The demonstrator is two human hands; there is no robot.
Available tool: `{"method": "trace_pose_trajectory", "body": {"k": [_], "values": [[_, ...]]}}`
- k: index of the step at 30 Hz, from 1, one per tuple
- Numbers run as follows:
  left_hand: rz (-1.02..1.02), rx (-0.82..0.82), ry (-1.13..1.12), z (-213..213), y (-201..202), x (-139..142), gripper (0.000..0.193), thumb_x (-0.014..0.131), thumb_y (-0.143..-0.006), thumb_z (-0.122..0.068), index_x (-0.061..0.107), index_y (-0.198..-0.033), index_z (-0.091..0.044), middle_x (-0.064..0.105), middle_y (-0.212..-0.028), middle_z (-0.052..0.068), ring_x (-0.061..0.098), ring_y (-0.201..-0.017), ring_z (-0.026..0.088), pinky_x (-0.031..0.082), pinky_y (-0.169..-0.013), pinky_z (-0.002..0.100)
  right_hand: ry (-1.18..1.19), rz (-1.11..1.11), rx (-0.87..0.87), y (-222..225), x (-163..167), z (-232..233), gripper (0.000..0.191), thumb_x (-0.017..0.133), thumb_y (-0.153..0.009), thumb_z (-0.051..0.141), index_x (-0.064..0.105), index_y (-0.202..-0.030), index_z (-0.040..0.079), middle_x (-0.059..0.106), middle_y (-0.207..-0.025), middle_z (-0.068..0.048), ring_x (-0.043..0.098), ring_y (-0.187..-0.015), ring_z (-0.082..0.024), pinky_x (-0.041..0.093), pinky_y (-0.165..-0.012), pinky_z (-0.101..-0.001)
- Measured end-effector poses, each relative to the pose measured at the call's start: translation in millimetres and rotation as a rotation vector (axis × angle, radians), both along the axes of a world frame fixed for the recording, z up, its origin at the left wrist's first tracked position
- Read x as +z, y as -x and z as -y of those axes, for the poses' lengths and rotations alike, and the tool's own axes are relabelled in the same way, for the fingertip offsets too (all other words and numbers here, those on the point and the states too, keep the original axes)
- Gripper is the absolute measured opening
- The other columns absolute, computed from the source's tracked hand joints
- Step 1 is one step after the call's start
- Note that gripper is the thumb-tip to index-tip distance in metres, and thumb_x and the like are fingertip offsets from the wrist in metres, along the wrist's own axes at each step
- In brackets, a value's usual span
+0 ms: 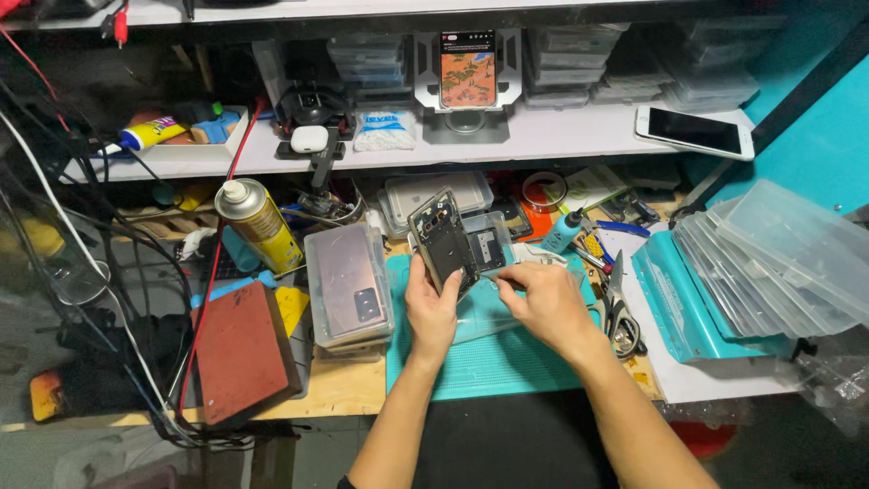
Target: The person pries open the back cover of a smartphone on a repair mat, then removes internal components including the battery and small parts by hand, using a pry tool and screwdriver on the opened device.
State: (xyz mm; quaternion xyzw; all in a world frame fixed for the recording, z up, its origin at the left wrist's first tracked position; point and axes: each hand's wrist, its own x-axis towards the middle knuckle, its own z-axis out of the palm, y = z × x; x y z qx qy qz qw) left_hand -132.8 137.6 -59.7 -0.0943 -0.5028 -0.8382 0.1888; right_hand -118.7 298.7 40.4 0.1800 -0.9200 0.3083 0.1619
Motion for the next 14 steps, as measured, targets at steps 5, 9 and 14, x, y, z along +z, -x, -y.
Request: {"method": "trace_pose_trajectory", "body": {"k": [5,9,14], "values": [[0.034,-0.018,-0.039,0.2,1.1,0.3,0.043,0.06,-0.097,0.006,0.047,-0.137,0.002,0.066,-0.126,0.012,0.065,-0.114,0.016,0.052,-0.101,0.03,0.093,0.092,0.055,4.6,-5.7,-6.9,0.021,0.077,-0.076,0.013,0.076,-0.094,0.004,0.07,-0.083,-0.013,0.069,-0.066,-0.025,0.056,-0.061,-0.0368],[0.101,-0.015,-0.049,-6.5,3.9,-9.7,0.041,0.062,-0.098,0.003,0.049,-0.137,0.003,0.067,-0.125,0.011,0.065,-0.113,0.015,0.052,-0.1,0.029,0.105,0.059,0.017,15.1,-28.3,-8.7,0.015,0.078,-0.083,0.013,0.077,-0.095,0.004,0.071,-0.082,-0.012,0.069,-0.07,-0.024,0.054,-0.065,-0.0371],[0.171,0.024,0.044,-9.7,11.5,-35.0,0.029,0.063,-0.107,-0.002,0.06,-0.134,0.009,0.071,-0.121,0.014,0.065,-0.107,0.015,0.054,-0.096,0.029,0.142,0.14,-0.044,21.6,-63.5,-23.1,0.013,0.072,-0.096,0.016,0.078,-0.102,0.006,0.076,-0.088,-0.011,0.072,-0.077,-0.022,0.055,-0.071,-0.0349]]}}
